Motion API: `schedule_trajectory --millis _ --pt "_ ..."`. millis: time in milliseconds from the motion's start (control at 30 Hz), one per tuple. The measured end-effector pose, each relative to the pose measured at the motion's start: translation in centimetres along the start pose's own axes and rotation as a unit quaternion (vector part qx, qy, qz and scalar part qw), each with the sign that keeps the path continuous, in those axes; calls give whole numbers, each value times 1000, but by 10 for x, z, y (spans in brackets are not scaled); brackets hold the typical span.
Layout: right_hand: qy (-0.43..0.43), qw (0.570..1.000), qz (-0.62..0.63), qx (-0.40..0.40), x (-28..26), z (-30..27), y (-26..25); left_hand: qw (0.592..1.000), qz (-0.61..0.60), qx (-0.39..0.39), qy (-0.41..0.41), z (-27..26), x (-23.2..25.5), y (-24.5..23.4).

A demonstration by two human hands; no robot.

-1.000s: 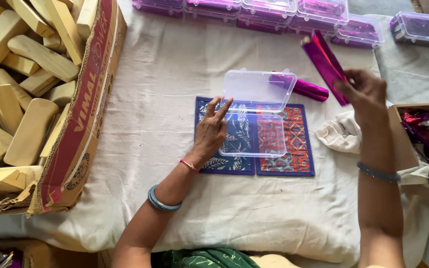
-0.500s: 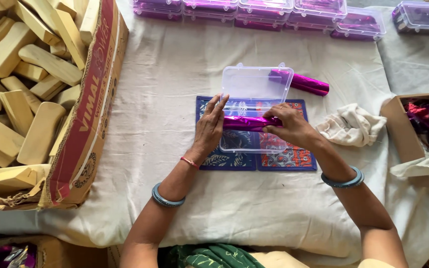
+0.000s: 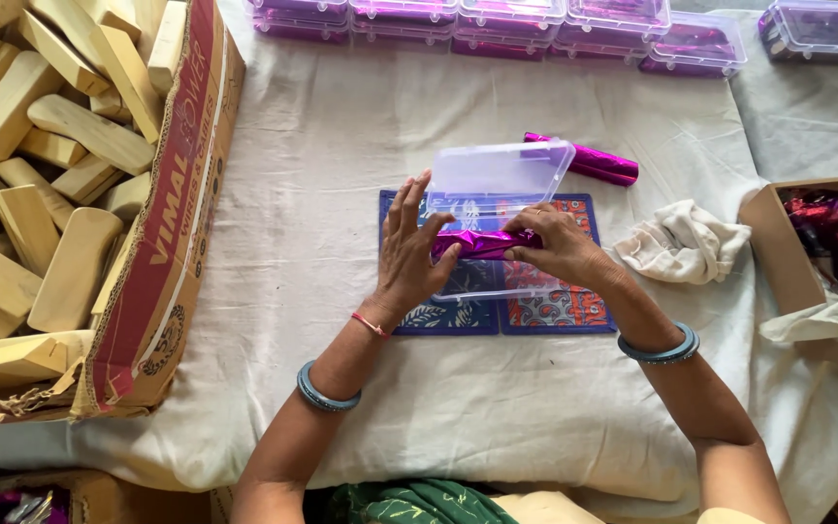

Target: The person wraps bundles of sticks in foil, places them into plastic containers, and closes the containers by hand.

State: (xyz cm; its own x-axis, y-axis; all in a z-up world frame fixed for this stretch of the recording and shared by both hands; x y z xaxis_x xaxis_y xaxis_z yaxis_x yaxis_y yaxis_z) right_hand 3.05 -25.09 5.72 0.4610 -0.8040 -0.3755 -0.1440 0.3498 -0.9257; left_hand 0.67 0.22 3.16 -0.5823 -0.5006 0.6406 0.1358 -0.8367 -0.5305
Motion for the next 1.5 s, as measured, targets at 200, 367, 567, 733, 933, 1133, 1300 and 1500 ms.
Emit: schedule_trajectory --millis 200,367,567,733,933,1133,1300,1500 --pt "-3 1000 -4 13 2 -2 2 1000 11 -22 2 1 -6 5" --pt "-17 999 -15 34 0 -2 3 989 51 -95 -97 0 -22 15" --pt "-36 996 -14 78 -2 -8 3 987 30 -110 -115 -3 -34 25" --pt "-62 975 -57 207 -4 -27 -18 988 40 -104 -109 -2 -31 24" --pt "-35 970 -74 229 0 -41 -29 989 55 -98 -99 1 -25 22" --pt "-42 971 -87 219 12 -35 -4 989 68 -90 -97 1 -26 22" --pt "-7 969 -131 210 3 -30 0 990 79 -67 -95 0 -16 20" --pt "13 951 -234 203 -4 -24 4 994 84 9 -71 -1 -9 14"
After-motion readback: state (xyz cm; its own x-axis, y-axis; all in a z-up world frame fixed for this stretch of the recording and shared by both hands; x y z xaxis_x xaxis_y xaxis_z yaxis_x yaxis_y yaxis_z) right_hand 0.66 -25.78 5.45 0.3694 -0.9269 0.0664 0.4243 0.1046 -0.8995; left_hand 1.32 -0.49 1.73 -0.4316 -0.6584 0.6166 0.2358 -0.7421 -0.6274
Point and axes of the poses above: each hand's wrist, its own z-axis towards the middle knuckle, its own y-axis out of the palm, x = y × z, the point moved 2 cm from there along z, towards the middle knuckle, and after that the axes turned 10 degrees about -z, right-handed, at the moved point
